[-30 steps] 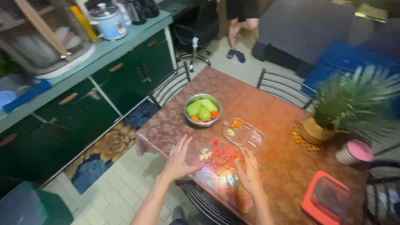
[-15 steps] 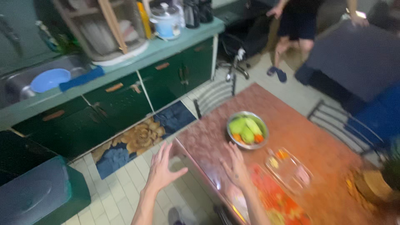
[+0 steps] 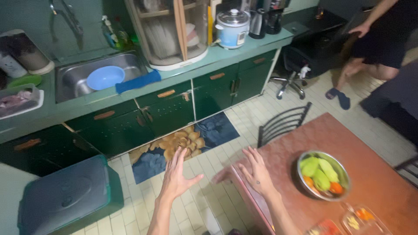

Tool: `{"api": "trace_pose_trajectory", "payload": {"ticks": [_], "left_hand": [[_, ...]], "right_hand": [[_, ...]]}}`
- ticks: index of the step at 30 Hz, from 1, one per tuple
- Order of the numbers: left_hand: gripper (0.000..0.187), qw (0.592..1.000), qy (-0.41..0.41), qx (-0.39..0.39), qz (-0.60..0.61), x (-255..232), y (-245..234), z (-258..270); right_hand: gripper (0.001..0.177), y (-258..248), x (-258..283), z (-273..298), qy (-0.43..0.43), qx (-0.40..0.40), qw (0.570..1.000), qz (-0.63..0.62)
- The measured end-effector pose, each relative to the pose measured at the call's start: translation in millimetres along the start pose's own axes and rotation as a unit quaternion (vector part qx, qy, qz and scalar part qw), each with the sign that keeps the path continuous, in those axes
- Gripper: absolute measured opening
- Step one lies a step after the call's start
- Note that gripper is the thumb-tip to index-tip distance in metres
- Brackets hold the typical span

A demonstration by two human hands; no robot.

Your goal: The person takes a plate from a drying rack, places it on a table, and then fetches a spoon, a fork, and a knife from a kitchen area, placing them next to the plate.

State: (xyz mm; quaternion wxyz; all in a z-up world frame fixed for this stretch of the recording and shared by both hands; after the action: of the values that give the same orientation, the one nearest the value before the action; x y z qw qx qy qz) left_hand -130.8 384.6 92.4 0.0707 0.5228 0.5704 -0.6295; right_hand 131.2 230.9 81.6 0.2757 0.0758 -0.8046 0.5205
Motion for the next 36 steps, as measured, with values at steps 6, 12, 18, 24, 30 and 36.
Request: {"api": "trace_pose_trajectory", "payload": {"ticks": [6, 12, 18, 24, 30, 36], "left_hand": [[0.117, 0.999, -0.03, -0.015, -0.011, 41, -20, -50], [0.117, 0.999, -0.024, -0.022, -0.021, 61, -29, -128], [0.112, 1.0, -0.016, -0.006, -0.026, 61, -39, -225], [0.115, 0.999, -0.042, -0.005, -0.022, 72, -36, -292], [0.111, 1.0, -0.021, -0.021, -0.006, 98, -32, -352], [0.109, 0.999, 0.003, -0.039, 0.015, 127, -42, -438]], "right_hand": [[0.063, 34, 13, -76, -0.006, 0.027, 0.999, -0.023], [0.06, 60, 3, -172, -0.043, -0.001, 0.998, -0.04], [0.059, 76, -3, -288, -0.061, -0.002, 0.996, -0.072], [0.058, 87, -1, -377, -0.097, 0.004, 0.992, -0.078], [0.058, 104, -5, -454, -0.125, 0.018, 0.989, -0.081], [0.06, 128, -8, -535, -0.138, 0.002, 0.988, -0.075]]}}
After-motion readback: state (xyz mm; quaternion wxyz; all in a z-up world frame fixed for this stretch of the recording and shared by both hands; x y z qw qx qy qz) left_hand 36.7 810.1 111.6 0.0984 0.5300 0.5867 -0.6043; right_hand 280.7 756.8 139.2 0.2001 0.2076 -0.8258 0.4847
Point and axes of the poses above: each hand's wrist, its own z-axis away from the middle knuckle, its own y-axis out of the palm, x = y × z, the point moved 7 cm from there along -z, towards the middle knuckle, and after that the axes turned 4 degrees about z, right-handed, at the moved point
